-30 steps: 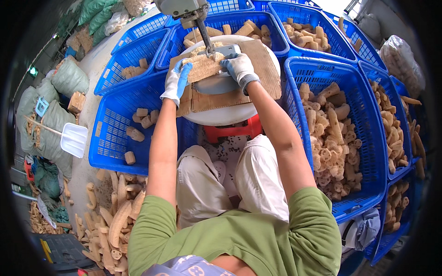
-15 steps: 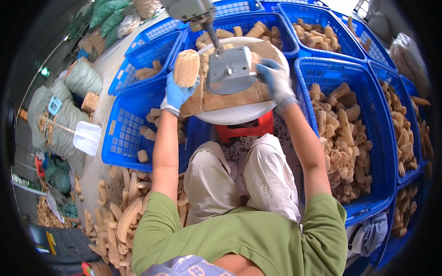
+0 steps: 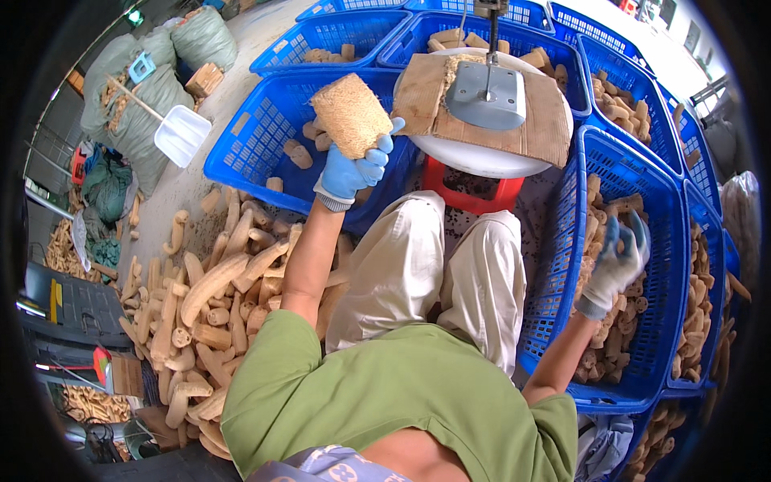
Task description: The person cuts loofah sponges into smaller cylindrical sections using a vertical band saw, picking up each loofah from a pile on the floor and placing the finished pieces into blue plastic crates.
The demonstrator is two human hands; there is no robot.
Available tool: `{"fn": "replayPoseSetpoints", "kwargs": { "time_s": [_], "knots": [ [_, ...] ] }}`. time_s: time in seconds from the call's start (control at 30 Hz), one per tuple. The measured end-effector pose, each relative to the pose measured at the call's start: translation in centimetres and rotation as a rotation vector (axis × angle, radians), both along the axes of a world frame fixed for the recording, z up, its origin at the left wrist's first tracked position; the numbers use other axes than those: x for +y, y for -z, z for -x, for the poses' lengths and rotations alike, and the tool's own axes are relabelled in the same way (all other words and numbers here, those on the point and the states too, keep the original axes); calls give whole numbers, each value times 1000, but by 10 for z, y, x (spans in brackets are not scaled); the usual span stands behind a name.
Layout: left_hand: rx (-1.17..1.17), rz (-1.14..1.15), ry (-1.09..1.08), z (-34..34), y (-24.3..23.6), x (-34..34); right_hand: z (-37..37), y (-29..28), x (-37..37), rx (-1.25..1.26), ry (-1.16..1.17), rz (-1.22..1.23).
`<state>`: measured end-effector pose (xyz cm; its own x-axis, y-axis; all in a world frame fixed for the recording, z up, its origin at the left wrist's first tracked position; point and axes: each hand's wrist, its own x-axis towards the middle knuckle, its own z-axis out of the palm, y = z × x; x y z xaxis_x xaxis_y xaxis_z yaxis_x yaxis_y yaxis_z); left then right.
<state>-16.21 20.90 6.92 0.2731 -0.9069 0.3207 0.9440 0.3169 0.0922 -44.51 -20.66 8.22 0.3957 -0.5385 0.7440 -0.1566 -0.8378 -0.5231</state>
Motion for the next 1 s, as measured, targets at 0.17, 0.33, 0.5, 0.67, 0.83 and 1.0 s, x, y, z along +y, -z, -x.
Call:
{"fn": "replayPoseSetpoints", "kwargs": {
  "time_s": [0.17,0.33,0.5,0.67,0.83,1.0],
  "knots": [
    [59,-16,4,42,-6,16,-75,-60,122,173,-840,-572],
    [89,-180,7,59,8,36,-136,-76,201,132,-1086,-2],
    [-440,-882,-440,85,-19,21,-157,-58,208,329,-1426,-505],
    [-1016,-1067,-845,82,-39,-7,-163,-27,175,62,-1151,-1122],
    [-1239,-986,-965,41,-46,-71,-173,-13,144,78,-958,-1109],
    [-1148,-927,-894,-11,-45,-112,-203,-11,89,227,-769,-768]
  ]
}}
